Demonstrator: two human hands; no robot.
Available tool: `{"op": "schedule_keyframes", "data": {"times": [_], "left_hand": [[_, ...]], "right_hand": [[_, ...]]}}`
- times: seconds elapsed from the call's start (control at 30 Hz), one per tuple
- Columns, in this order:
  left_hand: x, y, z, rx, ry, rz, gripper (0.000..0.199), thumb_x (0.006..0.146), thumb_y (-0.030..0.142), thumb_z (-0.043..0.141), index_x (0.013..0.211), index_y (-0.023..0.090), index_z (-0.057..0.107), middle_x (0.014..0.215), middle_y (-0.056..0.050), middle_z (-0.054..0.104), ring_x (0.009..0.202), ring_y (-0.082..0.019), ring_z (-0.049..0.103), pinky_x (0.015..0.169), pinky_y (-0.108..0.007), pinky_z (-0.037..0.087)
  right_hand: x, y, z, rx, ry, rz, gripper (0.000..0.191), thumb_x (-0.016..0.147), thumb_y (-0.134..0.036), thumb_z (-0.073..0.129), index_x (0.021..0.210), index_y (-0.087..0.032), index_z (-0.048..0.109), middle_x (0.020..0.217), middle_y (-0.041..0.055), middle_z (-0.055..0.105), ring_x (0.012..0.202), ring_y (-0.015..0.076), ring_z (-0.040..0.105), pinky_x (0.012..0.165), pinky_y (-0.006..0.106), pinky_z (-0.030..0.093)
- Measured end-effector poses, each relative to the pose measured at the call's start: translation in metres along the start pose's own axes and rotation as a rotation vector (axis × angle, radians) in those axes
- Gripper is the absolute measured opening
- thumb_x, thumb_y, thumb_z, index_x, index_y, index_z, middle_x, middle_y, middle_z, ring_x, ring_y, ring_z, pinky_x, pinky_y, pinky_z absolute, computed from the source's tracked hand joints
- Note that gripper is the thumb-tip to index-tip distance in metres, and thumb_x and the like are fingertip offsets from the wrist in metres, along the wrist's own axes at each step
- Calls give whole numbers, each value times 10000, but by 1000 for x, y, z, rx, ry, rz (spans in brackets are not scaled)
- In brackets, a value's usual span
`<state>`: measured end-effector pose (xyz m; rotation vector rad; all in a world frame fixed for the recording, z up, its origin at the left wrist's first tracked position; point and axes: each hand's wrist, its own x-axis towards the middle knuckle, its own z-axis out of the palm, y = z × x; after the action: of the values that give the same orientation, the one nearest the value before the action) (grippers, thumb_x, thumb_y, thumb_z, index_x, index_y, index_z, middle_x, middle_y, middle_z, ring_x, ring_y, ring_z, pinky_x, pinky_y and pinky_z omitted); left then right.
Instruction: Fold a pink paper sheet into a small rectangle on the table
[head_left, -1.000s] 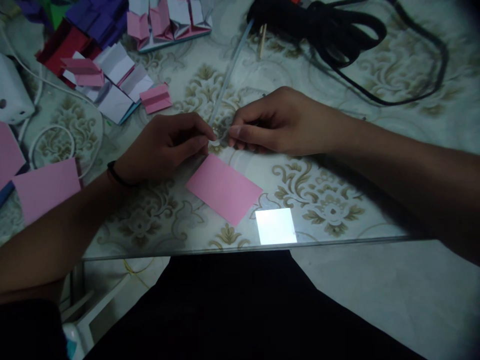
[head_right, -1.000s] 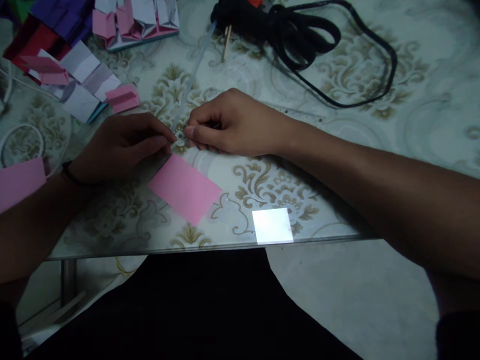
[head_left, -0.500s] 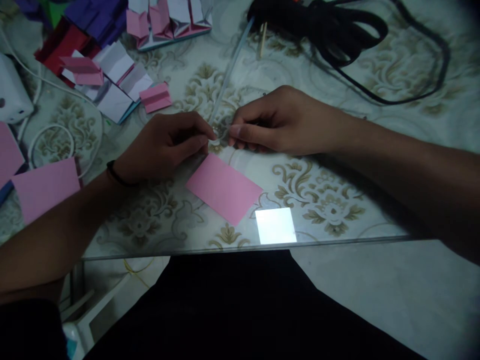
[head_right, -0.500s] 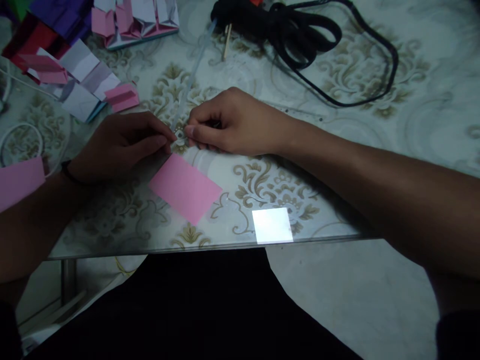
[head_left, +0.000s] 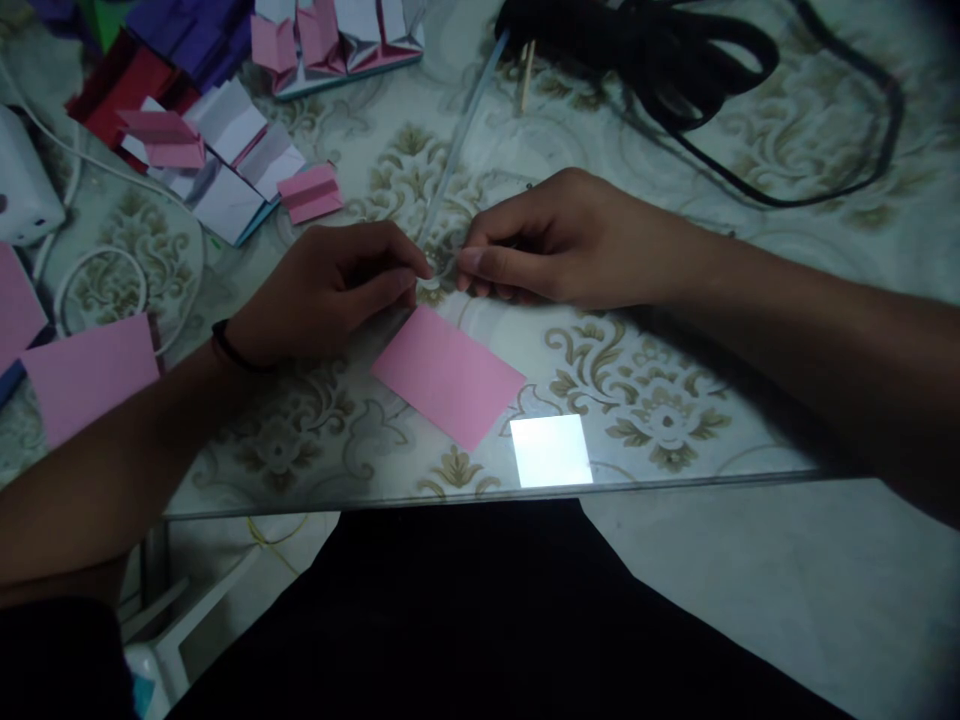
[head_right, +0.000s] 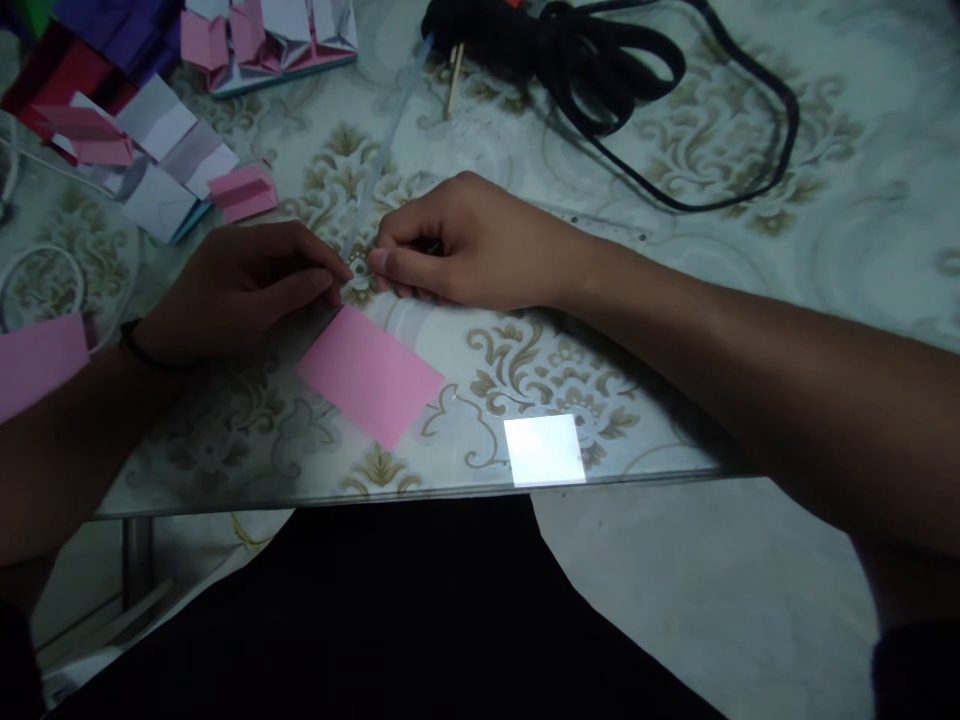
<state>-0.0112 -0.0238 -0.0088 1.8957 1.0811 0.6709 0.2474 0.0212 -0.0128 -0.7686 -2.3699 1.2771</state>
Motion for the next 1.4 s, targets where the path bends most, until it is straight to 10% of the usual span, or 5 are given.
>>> {"op": "schedule_keyframes", "data": {"times": [1.4], "left_hand": [[0, -2, 0, 22, -8, 11, 129, 958, 186, 662, 1026, 201, 771, 808, -6, 752, 689, -120, 676, 655, -236, 512]], "right_hand": [[3, 9, 3, 3, 28, -117, 365, 1032, -441, 617, 856, -142, 732, 650, -7, 655, 578, 79, 538, 571, 223, 398]]}}
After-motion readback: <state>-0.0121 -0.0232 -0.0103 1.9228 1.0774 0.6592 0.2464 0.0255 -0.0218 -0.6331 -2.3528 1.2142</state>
